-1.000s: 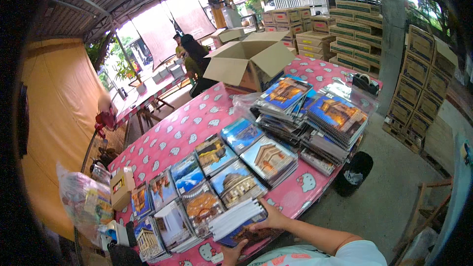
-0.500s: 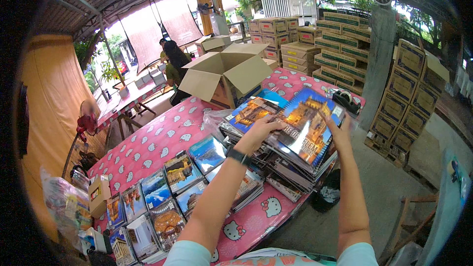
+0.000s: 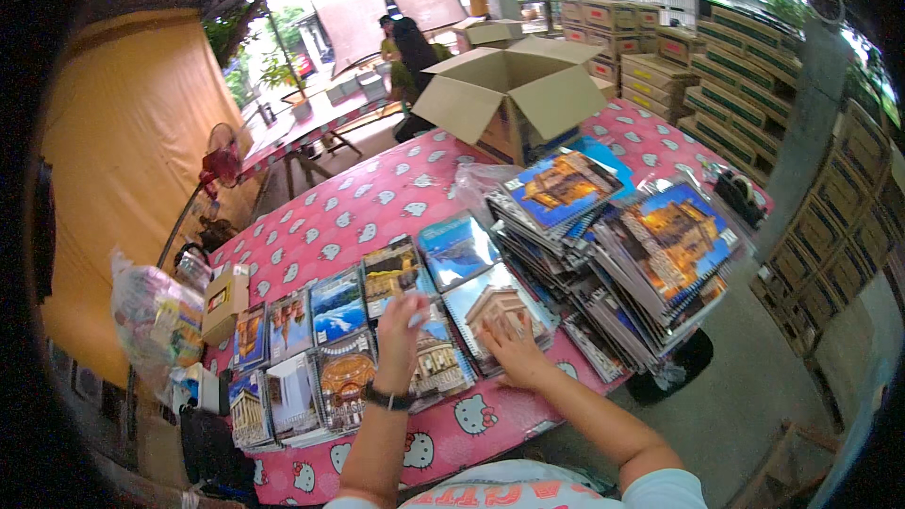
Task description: The person sorts a collection of spiral notebooks by matching the covers and stacking them together.
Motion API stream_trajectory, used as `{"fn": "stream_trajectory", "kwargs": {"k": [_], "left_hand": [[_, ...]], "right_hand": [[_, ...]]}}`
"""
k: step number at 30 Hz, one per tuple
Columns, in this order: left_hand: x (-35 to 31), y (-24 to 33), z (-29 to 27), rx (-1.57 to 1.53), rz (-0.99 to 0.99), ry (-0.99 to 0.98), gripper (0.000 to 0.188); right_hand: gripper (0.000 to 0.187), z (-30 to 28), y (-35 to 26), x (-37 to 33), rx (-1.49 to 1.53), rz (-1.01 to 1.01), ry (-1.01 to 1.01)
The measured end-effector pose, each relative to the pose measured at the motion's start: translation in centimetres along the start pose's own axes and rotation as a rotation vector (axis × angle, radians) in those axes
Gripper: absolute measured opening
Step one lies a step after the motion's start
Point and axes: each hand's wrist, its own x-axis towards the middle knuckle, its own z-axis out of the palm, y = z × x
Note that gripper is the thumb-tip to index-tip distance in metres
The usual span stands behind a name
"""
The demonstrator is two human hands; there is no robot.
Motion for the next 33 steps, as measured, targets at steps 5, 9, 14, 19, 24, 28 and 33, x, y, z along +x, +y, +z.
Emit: {"fn": "stream_trajectory", "kwargs": {"k": [5, 9, 14, 19, 24, 28, 33], "left_hand": [[-8.5, -3.6, -11.5, -0.179, -0.533, 0.122, 0.036], [-10.6, -6.0, -8.9, -0.354, -0.631, 0.06, 0.034], [-13.4, -6.4, -10.1, -0.082, -0.511, 0.181, 0.033], [-20.3, -4.2, -14.3, -0.196, -0.442, 0.412, 0.038], [-24.7, -4.1, -18.0, -0.299, -0.415, 0.443, 0.04], [-26.6, -3.1, -18.9, -0.542, -0.384, 0.548, 0.04], [-25.3, -3.5, -18.8, -0.614, -0.333, 0.382, 0.045]], "right_hand": [[0.046, 2.9, 0.6, -2.6, 0.58, -0.021, -0.238], [0.041, -2.7, -2.9, 1.3, 1.003, -0.321, -0.424], [0.052, 6.7, 3.4, 14.3, 0.307, -0.077, 0.036], [0.048, 14.1, 2.6, 18.3, 0.006, 0.044, -0.241], [0.011, 10.5, 3.9, 18.7, 0.465, 0.136, 0.226], [0.013, -0.3, -5.4, 14.6, 0.535, -0.083, 0.02], [0.025, 2.6, -16.2, 4.6, 0.726, -0.485, -0.352]]}}
